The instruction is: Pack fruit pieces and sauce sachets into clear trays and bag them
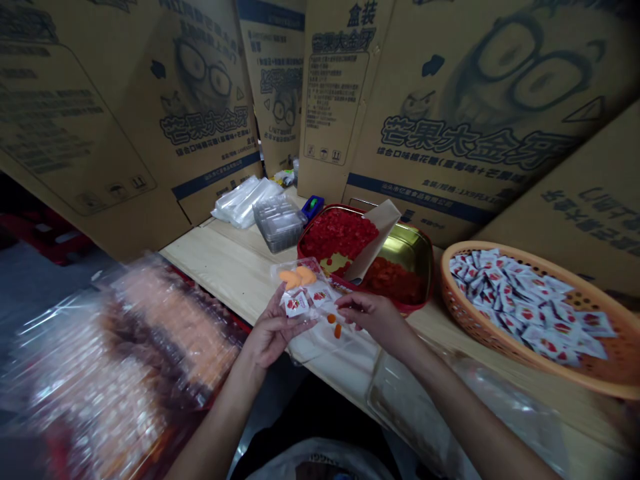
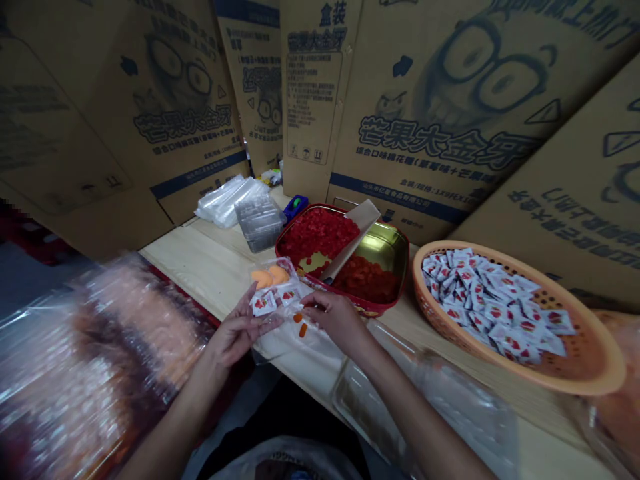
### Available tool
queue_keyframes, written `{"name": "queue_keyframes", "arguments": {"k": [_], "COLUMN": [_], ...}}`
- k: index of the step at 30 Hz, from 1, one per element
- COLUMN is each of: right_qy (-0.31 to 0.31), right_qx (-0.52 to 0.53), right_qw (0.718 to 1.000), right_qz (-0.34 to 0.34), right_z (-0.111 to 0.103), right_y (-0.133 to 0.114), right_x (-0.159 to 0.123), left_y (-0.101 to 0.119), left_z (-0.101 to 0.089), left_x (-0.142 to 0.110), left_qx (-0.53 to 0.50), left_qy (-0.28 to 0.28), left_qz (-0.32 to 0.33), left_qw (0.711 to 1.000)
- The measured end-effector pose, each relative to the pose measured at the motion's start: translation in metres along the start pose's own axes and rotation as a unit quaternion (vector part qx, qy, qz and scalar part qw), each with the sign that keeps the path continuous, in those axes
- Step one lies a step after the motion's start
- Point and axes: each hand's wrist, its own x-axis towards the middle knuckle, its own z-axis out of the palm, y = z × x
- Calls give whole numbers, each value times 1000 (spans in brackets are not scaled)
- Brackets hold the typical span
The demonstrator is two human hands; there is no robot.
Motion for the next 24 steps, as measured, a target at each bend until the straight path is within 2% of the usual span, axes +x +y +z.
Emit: {"name": "queue_keyframes", "arguments": {"k": [3, 5, 7, 9, 12, 14, 15, 17, 19, 21, 24], "right_qy": [0, -28, -53, -46, 68, 166, 189, 161, 92, 53, 61], "right_qx": [-48, -64, -79, -88, -149, -255, -321, -387, -341, -253, -180], "right_qw": [995, 989, 982, 981, 976, 947, 927, 904, 924, 954, 972], "right_qz": [-85, -132, -160, -164, -146, -102, -51, 82, 148, 154, 139], "right_z": [7, 20, 33, 37, 13, -19, -36, -65, -83, -89, -87], "right_y": [-8, -15, -22, -23, -10, 8, 19, 41, 58, 68, 74], "right_x": [-5, -8, -11, -10, -1, 10, 16, 27, 36, 42, 47], "left_y": [-1, -2, -3, -4, -2, 1, 2, 4, 6, 6, 6], "left_z": [-2, -2, -3, -2, -3, -4, -5, -7, -8, -10, -10], "left_x": [1, 1, 2, 3, 2, 1, 1, 0, -1, -1, 0], "left_qx": [-9, -8, -1, 1, -10, -14, -16, -18, -21, -23, -22], "left_qy": [2, -3, -2, 3, 2, 1, 2, 7, 10, 15, 20], "left_qz": [-2, -4, -1, 5, 6, 7, 10, 15, 17, 19, 23], "left_qw": [1000, 1000, 1000, 1000, 1000, 1000, 1000, 1000, 1000, 999, 999]}}
